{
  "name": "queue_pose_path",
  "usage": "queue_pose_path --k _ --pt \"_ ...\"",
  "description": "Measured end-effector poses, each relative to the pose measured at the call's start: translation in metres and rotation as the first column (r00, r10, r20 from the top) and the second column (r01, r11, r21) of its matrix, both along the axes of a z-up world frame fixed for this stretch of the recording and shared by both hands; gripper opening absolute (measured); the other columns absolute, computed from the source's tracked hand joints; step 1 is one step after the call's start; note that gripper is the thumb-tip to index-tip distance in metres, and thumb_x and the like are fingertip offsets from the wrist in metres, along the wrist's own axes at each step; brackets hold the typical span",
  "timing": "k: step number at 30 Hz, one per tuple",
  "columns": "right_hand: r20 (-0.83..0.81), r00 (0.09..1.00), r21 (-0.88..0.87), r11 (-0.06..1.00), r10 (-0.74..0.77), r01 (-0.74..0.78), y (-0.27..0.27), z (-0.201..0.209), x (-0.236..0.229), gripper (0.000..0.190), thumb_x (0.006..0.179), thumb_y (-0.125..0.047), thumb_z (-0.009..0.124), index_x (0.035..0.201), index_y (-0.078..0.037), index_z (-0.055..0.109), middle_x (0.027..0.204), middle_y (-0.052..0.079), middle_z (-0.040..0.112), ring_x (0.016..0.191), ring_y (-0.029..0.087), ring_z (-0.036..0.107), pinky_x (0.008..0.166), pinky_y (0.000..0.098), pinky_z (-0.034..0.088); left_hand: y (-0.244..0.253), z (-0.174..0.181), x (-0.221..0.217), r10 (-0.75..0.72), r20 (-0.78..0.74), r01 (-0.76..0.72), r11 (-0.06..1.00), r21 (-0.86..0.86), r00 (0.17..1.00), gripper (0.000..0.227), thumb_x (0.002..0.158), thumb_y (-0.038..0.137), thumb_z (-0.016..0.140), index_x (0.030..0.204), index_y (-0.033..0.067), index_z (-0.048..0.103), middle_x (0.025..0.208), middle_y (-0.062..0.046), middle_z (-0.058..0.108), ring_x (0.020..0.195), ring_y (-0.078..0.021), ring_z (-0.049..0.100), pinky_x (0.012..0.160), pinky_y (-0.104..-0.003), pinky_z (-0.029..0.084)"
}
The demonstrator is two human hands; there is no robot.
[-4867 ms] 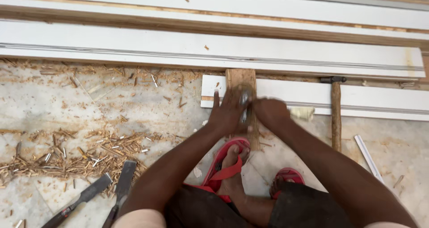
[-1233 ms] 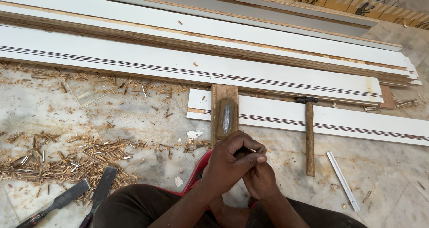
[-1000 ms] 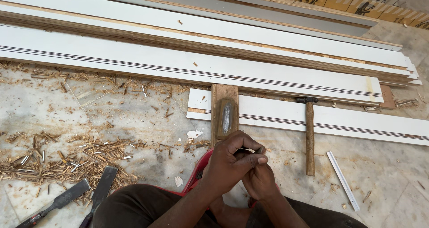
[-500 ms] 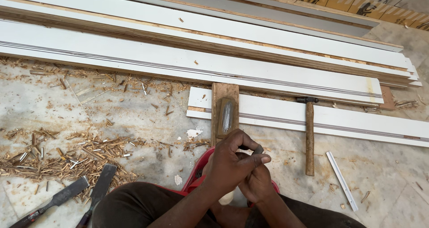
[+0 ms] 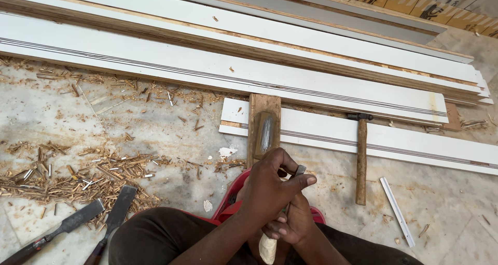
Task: The person sits on the floor and sharpens a chisel blade on a small wooden sharpening block. They repeatedly rub the blade against the block and occasionally inspect the edge.
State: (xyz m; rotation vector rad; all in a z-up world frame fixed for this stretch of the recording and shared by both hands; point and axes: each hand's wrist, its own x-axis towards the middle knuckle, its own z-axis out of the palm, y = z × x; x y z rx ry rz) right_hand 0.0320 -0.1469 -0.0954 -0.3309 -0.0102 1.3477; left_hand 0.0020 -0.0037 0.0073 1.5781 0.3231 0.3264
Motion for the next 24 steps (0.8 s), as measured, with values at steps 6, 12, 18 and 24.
queue_pose_path --k 6,12,18,24 --pt "0.261 0.955 -0.102 0.979 -0.143 0.174 -0.002 0.005 0.013 0.059 0.105 -0.058 0.035 0.100 -0.005 0.060 0.064 0.004 0.054 0.059 0.020 0.061 0.060 0.0368 0.052 0.010 -0.021 0.010 -0.074 0.041 0.084 0.904 -0.419 0.996 0.028 0.084 0.022 0.085 0.093 0.0019 0.067 0.084 -0.011 0.072 0.067 -0.0116 0.065 0.060 -0.027 0.055" --pt "0.496 0.866 -0.063 0.992 -0.061 0.106 -0.013 0.028 0.047 0.040 0.107 -0.039 0.054 0.113 0.000 0.058 0.071 0.007 0.060 0.059 0.021 0.063 0.056 0.0338 0.053 0.028 -0.047 0.016 -0.125 0.233 0.262 0.558 -0.787 0.964 0.014 0.094 0.015 0.073 0.092 0.0024 0.067 0.097 -0.011 0.077 0.079 -0.0146 0.071 0.069 -0.031 0.059" --pt "0.750 0.577 -0.574 0.751 0.323 0.325 -0.009 0.038 0.089 0.040 0.096 -0.031 0.060 0.129 -0.010 0.054 0.073 0.012 0.069 0.055 0.024 0.065 0.050 0.0366 0.055 0.024 -0.105 0.039 -0.007 0.019 0.017 0.804 -0.595 1.000 0.021 0.096 0.021 0.075 0.100 0.0009 0.071 0.095 -0.014 0.076 0.084 -0.0217 0.071 0.076 -0.035 0.059" --pt "0.303 -0.402 -0.518 0.503 0.864 0.692 0.016 0.033 0.128 0.052 0.096 -0.021 0.058 0.147 -0.028 0.050 0.091 0.009 0.070 0.076 0.030 0.071 0.062 0.0436 0.056 0.005 -0.123 0.026 0.122 -0.075 -0.075 0.886 0.457 0.990 0.043 0.087 0.019 0.071 0.129 0.0091 0.065 0.099 -0.023 0.075 0.084 -0.0382 0.073 0.072 -0.047 0.057"
